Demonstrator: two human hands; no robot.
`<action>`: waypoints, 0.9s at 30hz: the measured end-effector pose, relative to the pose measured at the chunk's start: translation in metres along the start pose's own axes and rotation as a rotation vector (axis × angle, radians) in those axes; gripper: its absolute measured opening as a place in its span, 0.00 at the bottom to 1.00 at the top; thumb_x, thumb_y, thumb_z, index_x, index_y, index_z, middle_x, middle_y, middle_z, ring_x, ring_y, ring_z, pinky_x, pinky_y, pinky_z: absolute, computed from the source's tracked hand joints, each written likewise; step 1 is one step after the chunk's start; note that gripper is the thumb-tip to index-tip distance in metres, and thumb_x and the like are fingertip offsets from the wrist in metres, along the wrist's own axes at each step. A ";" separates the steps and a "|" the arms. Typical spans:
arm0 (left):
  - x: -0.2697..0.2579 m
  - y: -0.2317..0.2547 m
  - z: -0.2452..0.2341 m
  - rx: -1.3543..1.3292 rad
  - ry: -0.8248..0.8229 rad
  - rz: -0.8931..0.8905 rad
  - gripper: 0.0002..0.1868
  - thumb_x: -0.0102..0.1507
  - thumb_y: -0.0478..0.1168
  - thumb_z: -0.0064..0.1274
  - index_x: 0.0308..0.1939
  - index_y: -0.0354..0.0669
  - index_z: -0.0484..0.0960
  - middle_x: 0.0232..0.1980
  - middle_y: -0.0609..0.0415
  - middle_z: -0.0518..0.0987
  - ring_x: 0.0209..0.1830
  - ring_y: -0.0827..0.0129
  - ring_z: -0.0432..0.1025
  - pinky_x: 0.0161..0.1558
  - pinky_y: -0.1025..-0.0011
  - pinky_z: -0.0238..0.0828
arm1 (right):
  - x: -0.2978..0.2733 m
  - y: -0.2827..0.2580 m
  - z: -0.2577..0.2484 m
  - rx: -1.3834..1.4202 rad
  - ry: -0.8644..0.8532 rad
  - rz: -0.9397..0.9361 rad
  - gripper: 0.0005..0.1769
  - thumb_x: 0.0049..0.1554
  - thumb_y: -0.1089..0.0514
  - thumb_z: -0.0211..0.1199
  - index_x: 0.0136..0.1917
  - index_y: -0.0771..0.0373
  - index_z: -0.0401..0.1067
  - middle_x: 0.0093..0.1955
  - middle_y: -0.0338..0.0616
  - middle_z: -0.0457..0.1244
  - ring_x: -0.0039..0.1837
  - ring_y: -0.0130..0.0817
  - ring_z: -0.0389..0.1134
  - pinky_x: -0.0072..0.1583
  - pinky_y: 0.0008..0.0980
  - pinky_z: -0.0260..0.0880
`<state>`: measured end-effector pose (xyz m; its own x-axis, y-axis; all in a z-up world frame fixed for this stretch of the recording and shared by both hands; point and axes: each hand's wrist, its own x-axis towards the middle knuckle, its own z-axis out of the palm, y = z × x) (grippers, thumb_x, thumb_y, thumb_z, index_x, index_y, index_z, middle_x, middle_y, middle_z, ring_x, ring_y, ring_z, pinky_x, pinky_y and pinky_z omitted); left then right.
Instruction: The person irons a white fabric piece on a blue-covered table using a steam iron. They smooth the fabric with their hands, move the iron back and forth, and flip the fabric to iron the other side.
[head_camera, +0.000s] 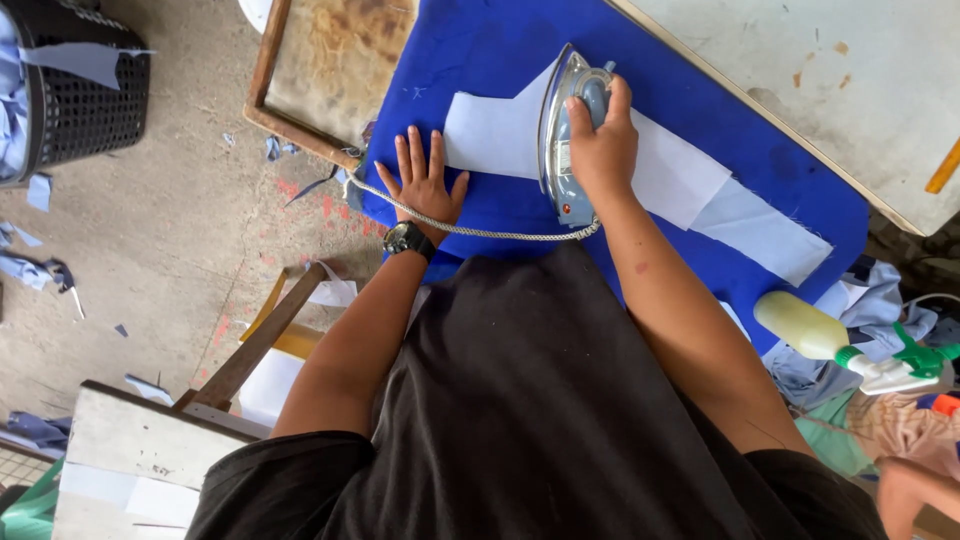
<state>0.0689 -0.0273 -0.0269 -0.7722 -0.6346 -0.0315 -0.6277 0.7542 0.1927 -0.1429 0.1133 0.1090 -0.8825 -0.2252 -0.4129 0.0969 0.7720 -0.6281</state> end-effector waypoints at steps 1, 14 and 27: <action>-0.008 -0.005 -0.008 -0.042 -0.087 0.022 0.43 0.69 0.70 0.42 0.81 0.56 0.51 0.84 0.49 0.50 0.84 0.50 0.44 0.74 0.30 0.35 | 0.000 0.005 0.005 -0.016 0.010 -0.009 0.37 0.61 0.35 0.54 0.76 0.52 0.52 0.65 0.43 0.64 0.58 0.44 0.69 0.53 0.42 0.72; -0.040 -0.126 -0.044 -0.158 -0.503 0.128 0.46 0.63 0.56 0.52 0.81 0.52 0.52 0.84 0.43 0.43 0.83 0.44 0.40 0.76 0.39 0.39 | -0.049 -0.041 0.087 -0.094 0.156 -0.096 0.32 0.64 0.41 0.61 0.74 0.56 0.57 0.63 0.66 0.66 0.62 0.64 0.69 0.60 0.56 0.75; 0.013 -0.184 -0.004 -0.214 -0.372 0.294 0.21 0.62 0.65 0.51 0.50 0.63 0.83 0.49 0.63 0.79 0.53 0.60 0.77 0.48 0.57 0.75 | -0.058 -0.055 0.122 -0.013 0.250 0.045 0.35 0.63 0.39 0.62 0.75 0.57 0.58 0.65 0.68 0.64 0.65 0.64 0.67 0.64 0.55 0.72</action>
<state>0.1743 -0.1750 -0.0592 -0.9200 -0.2692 -0.2850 -0.3751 0.8155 0.4407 -0.0412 0.0112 0.0871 -0.9640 -0.0377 -0.2633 0.1341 0.7862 -0.6033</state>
